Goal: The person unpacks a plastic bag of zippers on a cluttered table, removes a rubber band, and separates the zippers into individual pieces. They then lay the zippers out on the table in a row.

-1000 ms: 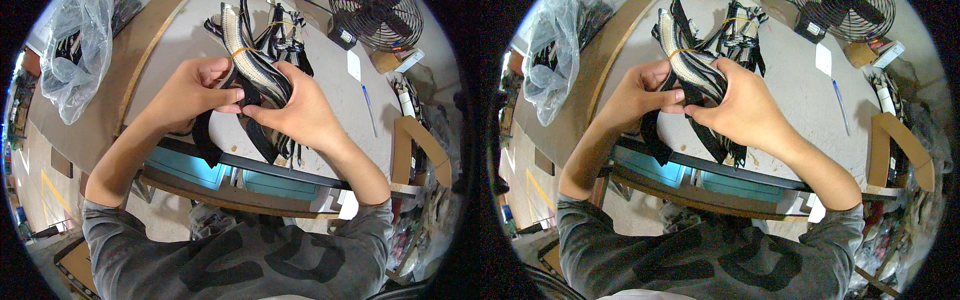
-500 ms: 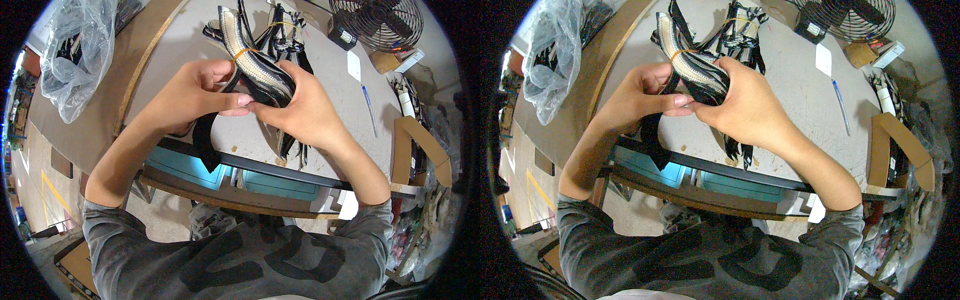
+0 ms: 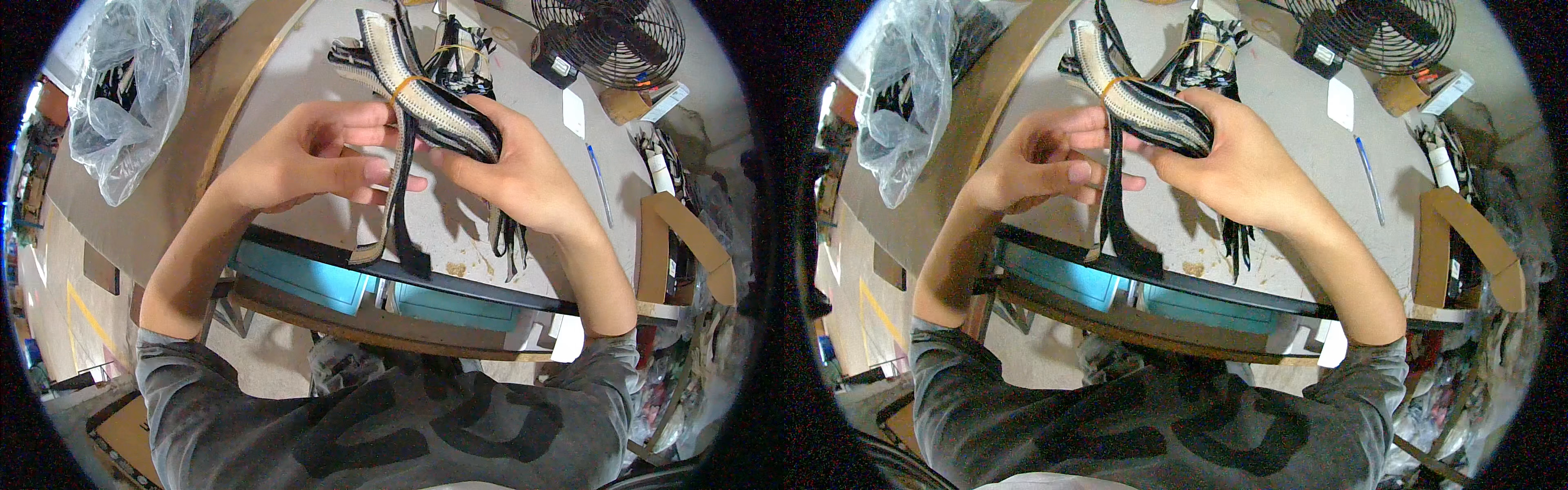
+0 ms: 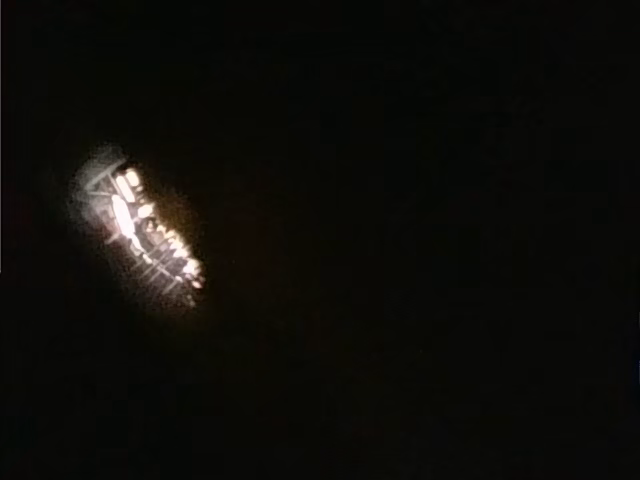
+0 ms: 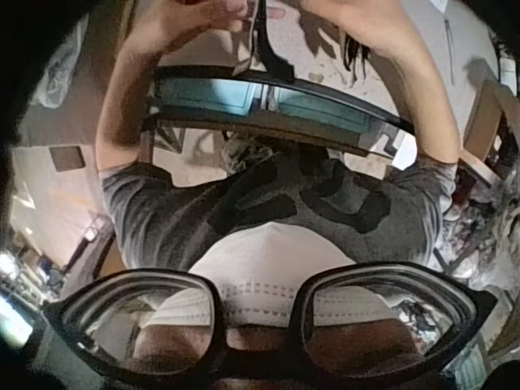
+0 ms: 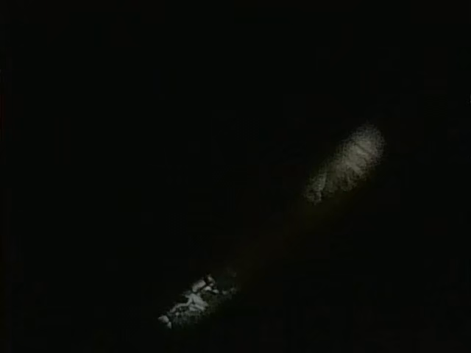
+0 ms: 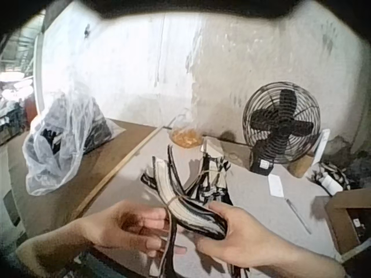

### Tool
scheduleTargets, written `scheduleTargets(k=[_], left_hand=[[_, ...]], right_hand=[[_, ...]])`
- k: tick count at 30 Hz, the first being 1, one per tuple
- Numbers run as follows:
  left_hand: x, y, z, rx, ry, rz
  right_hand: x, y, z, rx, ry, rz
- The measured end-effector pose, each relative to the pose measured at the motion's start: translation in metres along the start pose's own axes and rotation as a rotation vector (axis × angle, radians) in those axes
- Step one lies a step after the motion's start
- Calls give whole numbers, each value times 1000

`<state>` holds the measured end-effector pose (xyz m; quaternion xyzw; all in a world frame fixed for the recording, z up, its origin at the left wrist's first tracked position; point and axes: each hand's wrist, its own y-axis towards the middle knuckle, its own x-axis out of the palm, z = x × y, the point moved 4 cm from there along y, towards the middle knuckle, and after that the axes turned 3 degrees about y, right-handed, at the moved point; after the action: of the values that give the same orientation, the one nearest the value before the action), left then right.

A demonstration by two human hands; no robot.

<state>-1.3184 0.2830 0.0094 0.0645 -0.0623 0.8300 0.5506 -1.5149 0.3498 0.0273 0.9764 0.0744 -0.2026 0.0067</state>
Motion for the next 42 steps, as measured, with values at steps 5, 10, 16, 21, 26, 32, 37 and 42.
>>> scheduleTargets(k=[5,10,16,21,26,32,37,42], left_hand=[[0,4,-2,-34,167,80],[0,5,-8,-13,182,108],[-6,6,-16,20,209,69],[-1,6,-9,52,194,74],[-4,5,-9,-13,201,31],[-3,7,-14,84,221,38],[-4,9,-16,58,253,24],[-3,5,-13,-28,250,44]], right_hand=[[6,2,4,-34,123,17],[9,2,3,-28,126,31],[7,1,3,-22,5,55],[4,4,12,-60,-48,55],[6,2,11,-15,-31,69],[13,1,9,-65,64,125],[17,-2,3,-82,-108,133],[10,-2,10,-151,-168,196]])
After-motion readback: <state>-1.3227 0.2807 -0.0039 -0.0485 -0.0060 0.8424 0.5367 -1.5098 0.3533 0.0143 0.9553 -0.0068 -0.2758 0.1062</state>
